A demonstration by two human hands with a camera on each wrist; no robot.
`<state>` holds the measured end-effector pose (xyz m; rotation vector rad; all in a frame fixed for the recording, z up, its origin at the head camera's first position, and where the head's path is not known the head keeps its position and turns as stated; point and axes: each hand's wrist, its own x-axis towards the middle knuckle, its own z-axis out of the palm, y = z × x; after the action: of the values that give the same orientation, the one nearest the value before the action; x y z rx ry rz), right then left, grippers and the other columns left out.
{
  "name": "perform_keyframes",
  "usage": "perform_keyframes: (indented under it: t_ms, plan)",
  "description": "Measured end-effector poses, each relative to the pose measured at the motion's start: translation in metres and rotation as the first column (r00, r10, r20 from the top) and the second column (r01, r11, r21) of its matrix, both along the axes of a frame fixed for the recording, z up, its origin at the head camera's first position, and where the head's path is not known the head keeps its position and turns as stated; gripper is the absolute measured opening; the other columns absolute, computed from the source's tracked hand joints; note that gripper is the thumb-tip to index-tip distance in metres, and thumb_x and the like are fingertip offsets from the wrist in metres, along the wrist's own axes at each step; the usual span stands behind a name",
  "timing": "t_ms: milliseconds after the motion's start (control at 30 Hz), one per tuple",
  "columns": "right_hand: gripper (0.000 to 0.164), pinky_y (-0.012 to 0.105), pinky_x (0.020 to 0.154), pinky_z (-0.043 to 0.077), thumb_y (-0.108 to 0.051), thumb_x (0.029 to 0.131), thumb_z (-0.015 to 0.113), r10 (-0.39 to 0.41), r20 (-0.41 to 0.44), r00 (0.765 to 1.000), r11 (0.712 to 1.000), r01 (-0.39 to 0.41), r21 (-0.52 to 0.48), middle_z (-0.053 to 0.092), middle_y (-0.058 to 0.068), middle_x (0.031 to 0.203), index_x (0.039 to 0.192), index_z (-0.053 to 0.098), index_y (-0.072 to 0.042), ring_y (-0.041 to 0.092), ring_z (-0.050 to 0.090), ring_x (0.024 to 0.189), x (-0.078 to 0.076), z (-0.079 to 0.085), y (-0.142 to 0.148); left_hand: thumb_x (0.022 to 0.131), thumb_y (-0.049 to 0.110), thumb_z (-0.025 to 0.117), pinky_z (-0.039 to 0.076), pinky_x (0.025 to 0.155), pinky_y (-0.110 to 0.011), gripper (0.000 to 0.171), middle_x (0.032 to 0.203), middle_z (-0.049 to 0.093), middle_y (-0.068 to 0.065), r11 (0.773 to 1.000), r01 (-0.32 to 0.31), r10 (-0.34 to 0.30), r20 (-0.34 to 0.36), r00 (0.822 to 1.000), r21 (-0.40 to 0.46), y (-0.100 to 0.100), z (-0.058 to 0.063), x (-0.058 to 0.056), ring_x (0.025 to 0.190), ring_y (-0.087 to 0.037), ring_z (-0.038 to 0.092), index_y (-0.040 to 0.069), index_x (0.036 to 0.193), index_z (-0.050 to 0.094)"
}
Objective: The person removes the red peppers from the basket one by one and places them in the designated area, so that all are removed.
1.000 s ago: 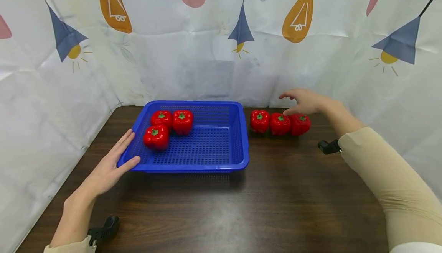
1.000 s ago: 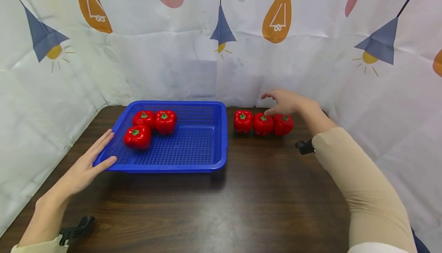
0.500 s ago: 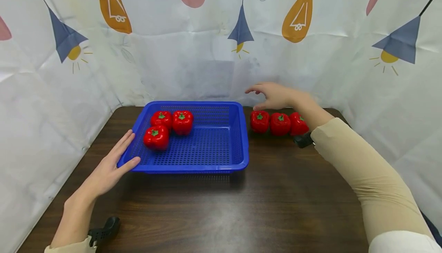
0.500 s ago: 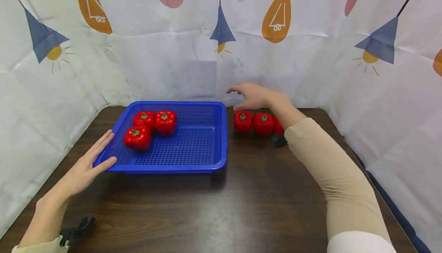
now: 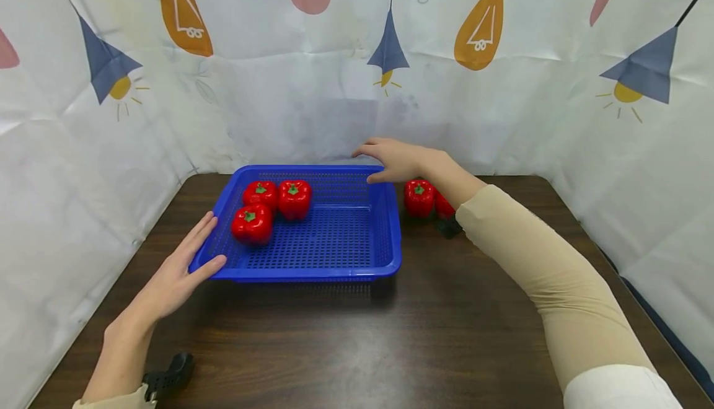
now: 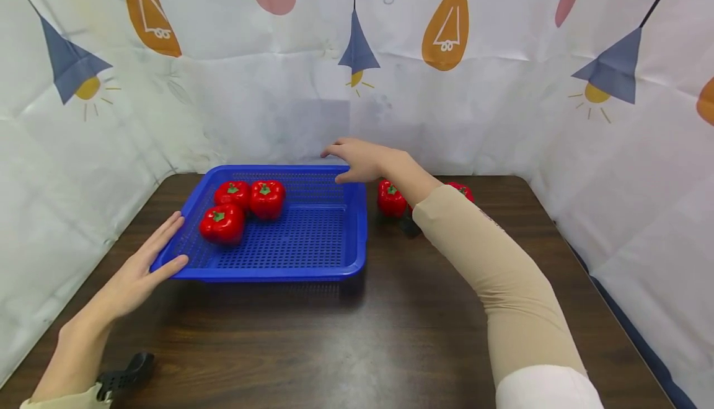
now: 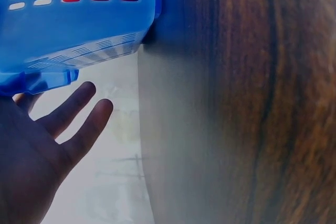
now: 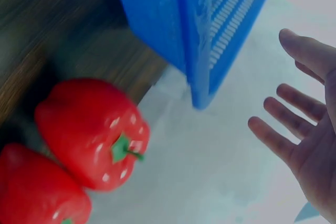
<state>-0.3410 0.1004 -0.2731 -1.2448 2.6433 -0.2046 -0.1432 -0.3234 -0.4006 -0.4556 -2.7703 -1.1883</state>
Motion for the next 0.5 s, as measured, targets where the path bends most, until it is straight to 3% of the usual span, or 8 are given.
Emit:
perform_keyframes:
  t_ms: [333,500]
  plan:
    - [0.071,0.040,0.118,0.032,-0.027,0.101,0.068,0.098,-0.005,0.995,0.995,-0.098,0.015,0.030,0.010,0.161,0.161,0.032,-0.020,0.025,0.031,0.148,0.008,-0.005,-0.046,0.102,0.023,0.062,0.008,0.108,-0.081,0.077,0.172,0.006,-0.004,1.000,0.003,-0.003,-0.012,1.000,0.003,0.000,0.000,-0.001,0.153,-0.046,0.007,0.020,0.166,0.020]
    - [0.069,0.037,0.116,0.034,-0.022,0.101,0.068,0.124,0.020,0.992,0.992,-0.125,0.032,0.028,0.010,0.161,0.160,0.034,-0.020,0.024,0.034,0.146,0.012,-0.008,-0.068,0.102,0.023,0.062,0.007,0.109,-0.080,0.077,0.172,0.007,-0.006,1.000,0.006,-0.006,-0.013,1.000,0.009,0.001,-0.001,0.000,0.154,-0.046,0.007,0.018,0.166,0.020]
